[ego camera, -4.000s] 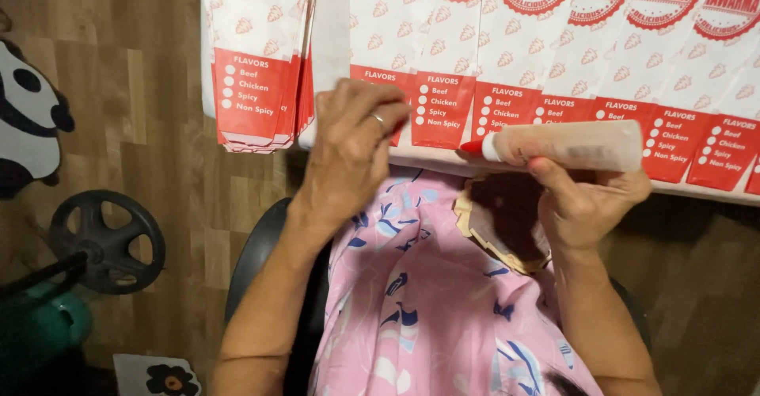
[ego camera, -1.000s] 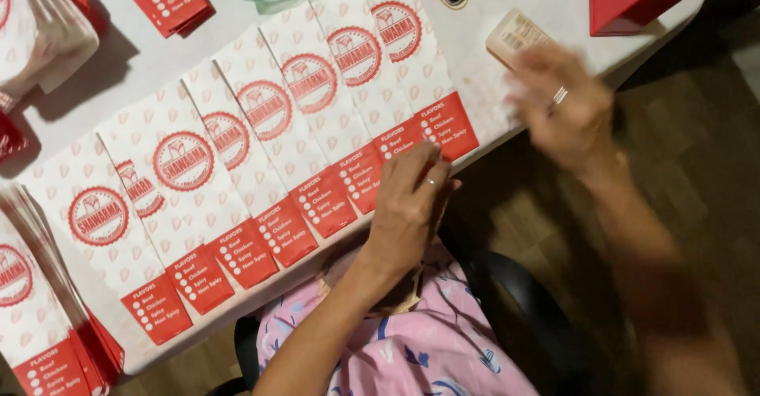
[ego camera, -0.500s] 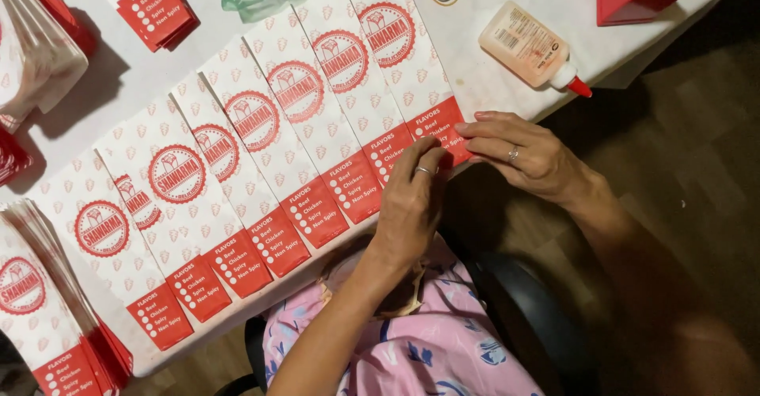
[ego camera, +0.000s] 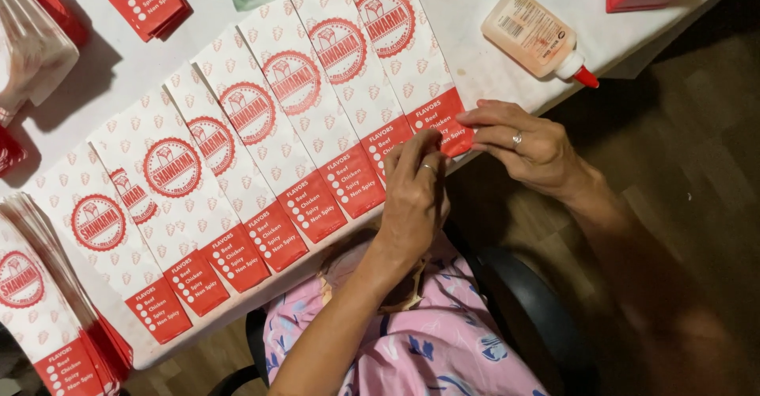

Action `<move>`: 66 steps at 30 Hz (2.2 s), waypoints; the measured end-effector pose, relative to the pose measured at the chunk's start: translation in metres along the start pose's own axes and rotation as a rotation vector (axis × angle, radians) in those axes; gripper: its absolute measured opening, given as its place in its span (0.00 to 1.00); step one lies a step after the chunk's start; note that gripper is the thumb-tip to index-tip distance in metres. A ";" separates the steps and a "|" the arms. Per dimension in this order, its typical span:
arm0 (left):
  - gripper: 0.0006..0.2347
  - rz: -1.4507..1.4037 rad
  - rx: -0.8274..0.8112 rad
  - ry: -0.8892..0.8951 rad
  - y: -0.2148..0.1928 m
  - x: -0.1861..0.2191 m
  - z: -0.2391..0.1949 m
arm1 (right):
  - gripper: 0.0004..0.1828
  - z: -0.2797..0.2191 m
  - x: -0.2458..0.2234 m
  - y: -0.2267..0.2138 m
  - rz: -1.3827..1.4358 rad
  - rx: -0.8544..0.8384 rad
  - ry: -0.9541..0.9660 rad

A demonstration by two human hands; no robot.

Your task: Applying glue to the edges of paper food wrappers and folding them to assemble the packaging.

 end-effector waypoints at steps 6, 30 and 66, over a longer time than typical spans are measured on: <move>0.08 -0.089 -0.060 -0.234 0.010 -0.007 0.003 | 0.03 0.002 -0.004 -0.002 0.018 0.043 0.184; 0.07 -0.191 -0.176 -0.445 0.001 -0.012 0.023 | 0.10 0.010 0.002 0.004 0.032 -0.011 0.321; 0.08 -0.317 -0.224 -0.498 -0.010 -0.012 0.031 | 0.11 0.009 -0.021 0.025 -0.126 0.127 0.343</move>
Point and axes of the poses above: each hand's wrist, its own z-axis towards the middle knuckle, its own y-axis out of the palm, x = y × z, the point moved 2 cm from there along z, towards the middle knuckle, and after that the axes turned 2 degrees about y, right-handed, at the moved point
